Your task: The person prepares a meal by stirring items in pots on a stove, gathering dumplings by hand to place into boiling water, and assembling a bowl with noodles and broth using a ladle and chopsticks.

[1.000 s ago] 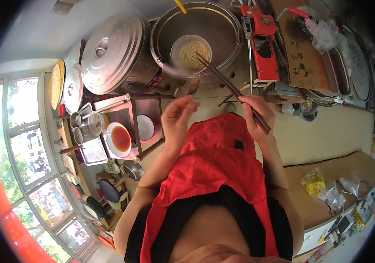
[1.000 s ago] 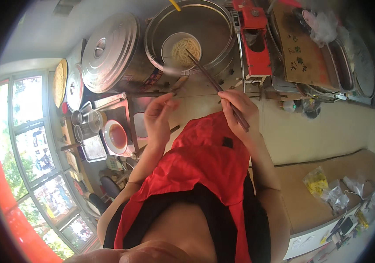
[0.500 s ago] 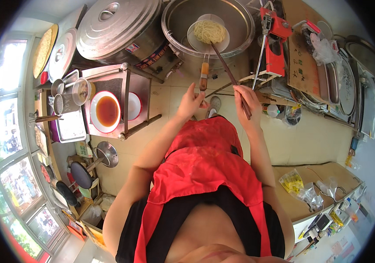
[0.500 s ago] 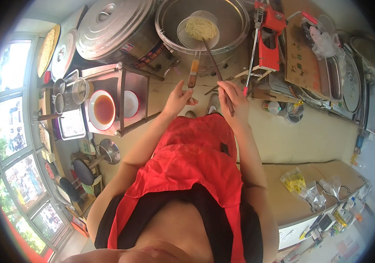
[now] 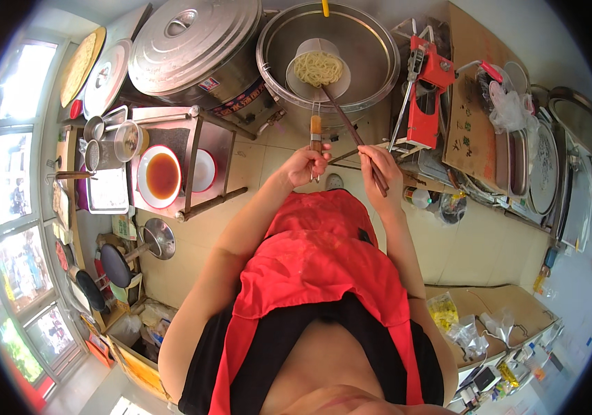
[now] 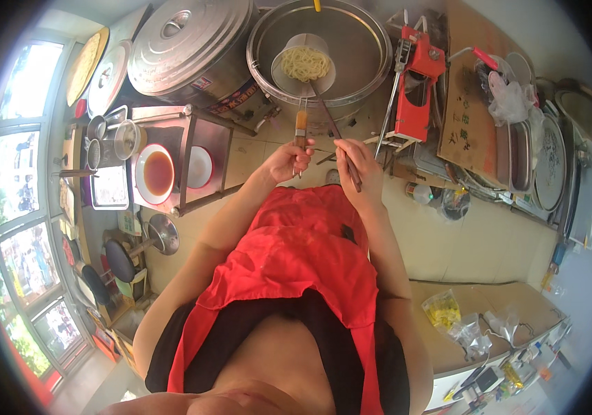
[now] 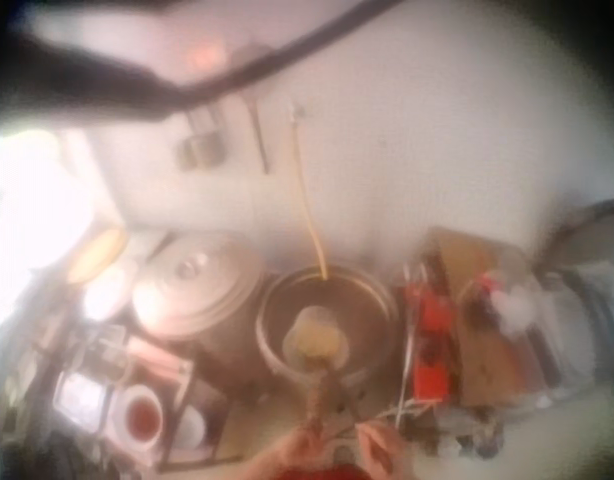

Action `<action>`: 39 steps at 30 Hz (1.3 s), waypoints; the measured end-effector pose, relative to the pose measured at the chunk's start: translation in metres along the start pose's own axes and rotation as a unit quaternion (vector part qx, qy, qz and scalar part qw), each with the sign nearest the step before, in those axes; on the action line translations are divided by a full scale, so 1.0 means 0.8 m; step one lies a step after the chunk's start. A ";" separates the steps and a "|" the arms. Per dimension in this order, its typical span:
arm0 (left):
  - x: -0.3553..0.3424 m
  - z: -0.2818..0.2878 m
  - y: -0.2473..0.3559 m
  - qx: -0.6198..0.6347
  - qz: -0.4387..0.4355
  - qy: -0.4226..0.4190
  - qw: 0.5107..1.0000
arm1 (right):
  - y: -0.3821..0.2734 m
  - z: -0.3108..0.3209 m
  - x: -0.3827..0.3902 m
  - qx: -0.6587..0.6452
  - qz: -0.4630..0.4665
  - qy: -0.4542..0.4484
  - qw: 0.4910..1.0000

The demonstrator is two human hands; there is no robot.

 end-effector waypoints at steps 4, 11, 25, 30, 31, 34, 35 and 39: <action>-0.018 0.006 -0.003 0.113 0.008 -0.046 0.992 | 0.016 0.021 -0.011 -0.026 0.011 0.000 1.000; -0.038 -0.065 -0.020 0.055 -0.064 0.159 0.984 | 0.029 0.071 -0.041 -0.088 0.013 -0.017 0.996; -0.034 -0.191 -0.004 -0.030 -0.140 0.116 0.983 | 0.062 0.162 -0.075 -0.165 0.013 0.018 0.986; -0.052 -0.164 -0.040 -0.042 -0.130 0.179 0.974 | 0.079 0.156 -0.063 -0.130 -0.026 -0.018 0.991; -0.048 -0.182 -0.041 -0.058 -0.111 0.197 0.972 | 0.085 0.156 -0.057 -0.131 -0.045 -0.024 0.990; -0.062 -0.165 -0.056 0.066 -0.093 0.150 0.982 | 0.086 0.159 -0.053 -0.107 -0.050 -0.042 0.992; -0.065 -0.160 -0.054 0.038 -0.104 0.149 0.983 | 0.084 0.160 -0.054 -0.094 -0.044 -0.045 0.994; -0.052 -0.180 -0.047 -0.034 -0.139 0.147 0.979 | 0.080 0.166 -0.055 -0.109 -0.013 -0.030 0.994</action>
Point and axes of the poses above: each hand's wrist, its own x-axis away from the middle knuckle, its own z-axis out of the back of the hand, y = z × x, the point moved 1 cm from there along -x, towards the middle knuckle, and after that the axes turned 4 degrees about -y, right-handed, at the moved point
